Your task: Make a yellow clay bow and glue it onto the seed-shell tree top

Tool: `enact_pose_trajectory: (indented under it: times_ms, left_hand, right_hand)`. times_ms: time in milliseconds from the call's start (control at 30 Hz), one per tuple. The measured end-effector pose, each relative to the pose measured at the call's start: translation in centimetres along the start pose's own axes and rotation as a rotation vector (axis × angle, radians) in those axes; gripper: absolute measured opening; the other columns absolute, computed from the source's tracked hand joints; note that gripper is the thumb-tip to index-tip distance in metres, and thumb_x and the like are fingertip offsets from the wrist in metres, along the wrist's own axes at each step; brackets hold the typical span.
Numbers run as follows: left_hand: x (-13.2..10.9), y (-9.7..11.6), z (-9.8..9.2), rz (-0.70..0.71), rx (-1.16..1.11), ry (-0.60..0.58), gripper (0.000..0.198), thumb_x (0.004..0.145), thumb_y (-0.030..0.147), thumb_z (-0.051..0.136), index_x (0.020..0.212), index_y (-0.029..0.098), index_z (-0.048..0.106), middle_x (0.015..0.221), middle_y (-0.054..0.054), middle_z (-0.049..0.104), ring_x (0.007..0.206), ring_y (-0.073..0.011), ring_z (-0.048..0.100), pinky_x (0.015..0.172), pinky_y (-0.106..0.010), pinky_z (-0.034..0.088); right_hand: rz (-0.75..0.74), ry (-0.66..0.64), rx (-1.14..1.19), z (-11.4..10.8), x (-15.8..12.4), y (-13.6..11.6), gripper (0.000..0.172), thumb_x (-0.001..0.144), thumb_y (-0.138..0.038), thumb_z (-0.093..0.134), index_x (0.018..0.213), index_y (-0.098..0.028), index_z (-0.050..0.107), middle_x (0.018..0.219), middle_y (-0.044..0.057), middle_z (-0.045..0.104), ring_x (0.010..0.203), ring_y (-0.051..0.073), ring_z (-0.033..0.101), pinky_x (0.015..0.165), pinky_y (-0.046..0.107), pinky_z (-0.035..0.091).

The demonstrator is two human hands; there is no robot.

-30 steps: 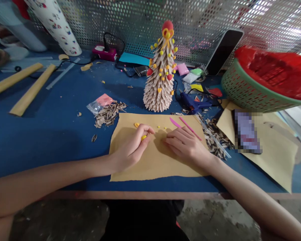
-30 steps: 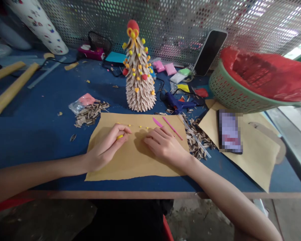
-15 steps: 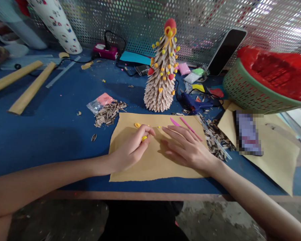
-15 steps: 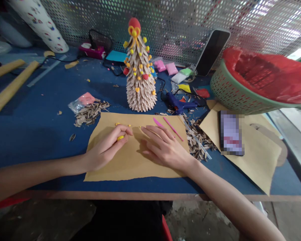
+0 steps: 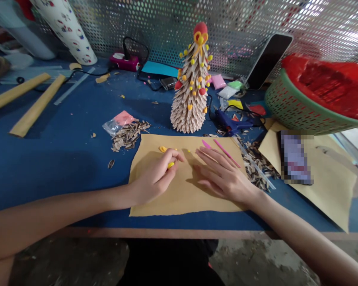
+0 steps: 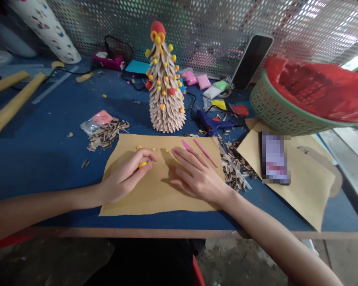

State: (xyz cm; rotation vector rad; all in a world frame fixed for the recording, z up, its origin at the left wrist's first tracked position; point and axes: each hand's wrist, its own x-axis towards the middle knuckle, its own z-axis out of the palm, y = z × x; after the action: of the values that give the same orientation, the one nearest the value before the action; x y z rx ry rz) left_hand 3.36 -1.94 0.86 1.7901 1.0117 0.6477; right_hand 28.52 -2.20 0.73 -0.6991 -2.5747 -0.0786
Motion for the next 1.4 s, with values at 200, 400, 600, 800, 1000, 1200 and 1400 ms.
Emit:
enact_pose_trajectory:
  times_ms: [200,400,600,800,1000,1200,1400]
  left_hand:
    - [0.0,-0.2,0.1,0.013,-0.003,0.009,0.014,0.102,0.026,0.035,0.109,0.021,0.046,0.069,0.006,0.044,0.055,-0.0113,0.041,0.056,-0.026,0.034]
    - [-0.1,-0.3,0.1,0.001,0.014,0.007,0.015,0.102,0.028,0.035,0.109,0.022,0.046,0.068,0.006,0.045,0.056,-0.0123,0.042,0.056,-0.026,0.035]
    - [-0.1,-0.2,0.0,-0.011,0.026,0.009,0.016,0.101,0.029,0.035,0.109,0.021,0.046,0.076,0.003,0.052,0.06,-0.0132,0.045,0.056,-0.026,0.036]
    - [0.0,0.0,0.0,-0.013,0.033,0.016,0.016,0.102,0.029,0.034,0.108,0.021,0.047,0.077,0.002,0.053,0.062,-0.0138,0.047,0.057,-0.026,0.036]
    - [-0.1,-0.2,0.1,-0.009,0.048,0.031,0.015,0.102,0.028,0.036,0.109,0.022,0.047,0.074,0.003,0.053,0.062,-0.0139,0.048,0.058,-0.026,0.037]
    - [0.0,-0.3,0.1,0.015,0.023,0.025,0.015,0.102,0.028,0.035,0.108,0.022,0.047,0.068,0.005,0.045,0.057,-0.0132,0.044,0.057,-0.026,0.037]
    - [0.0,-0.2,0.1,0.001,0.006,0.01,0.014,0.101,0.027,0.036,0.108,0.022,0.047,0.066,0.007,0.043,0.052,-0.0116,0.041,0.054,-0.025,0.035]
  right_hand:
    - [-0.084,-0.021,-0.01,-0.4,-0.1,0.2,0.022,0.092,-0.027,0.068,0.108,-0.012,0.068,0.135,0.021,0.065,0.138,0.03,0.052,0.111,0.051,0.052]
    - [-0.113,-0.035,-0.007,-0.9,-0.4,0.4,0.031,0.092,-0.028,0.068,0.117,-0.009,0.067,0.135,0.022,0.065,0.136,0.029,0.056,0.111,0.048,0.052]
    - [-0.148,0.002,0.024,-0.8,-0.8,0.4,0.023,0.091,-0.024,0.069,0.11,-0.011,0.069,0.131,0.021,0.067,0.133,0.029,0.058,0.108,0.048,0.055]
    - [-0.147,-0.028,-0.033,-1.1,-0.7,0.2,0.031,0.091,-0.025,0.069,0.115,-0.005,0.068,0.129,0.024,0.068,0.13,0.03,0.061,0.107,0.048,0.056]
    - [-0.095,-0.046,0.029,-1.0,-1.0,0.6,0.029,0.092,-0.029,0.068,0.117,-0.014,0.069,0.137,0.018,0.064,0.14,0.029,0.051,0.112,0.049,0.051]
    - [-0.05,-0.119,0.12,-0.8,-0.8,0.6,0.035,0.095,-0.034,0.064,0.122,-0.012,0.067,0.145,0.022,0.057,0.145,0.032,0.043,0.115,0.053,0.046]
    - [0.099,-0.04,0.203,-0.9,-0.4,1.0,0.03,0.094,-0.024,0.063,0.123,-0.014,0.066,0.143,0.021,0.058,0.144,0.032,0.044,0.113,0.057,0.046]
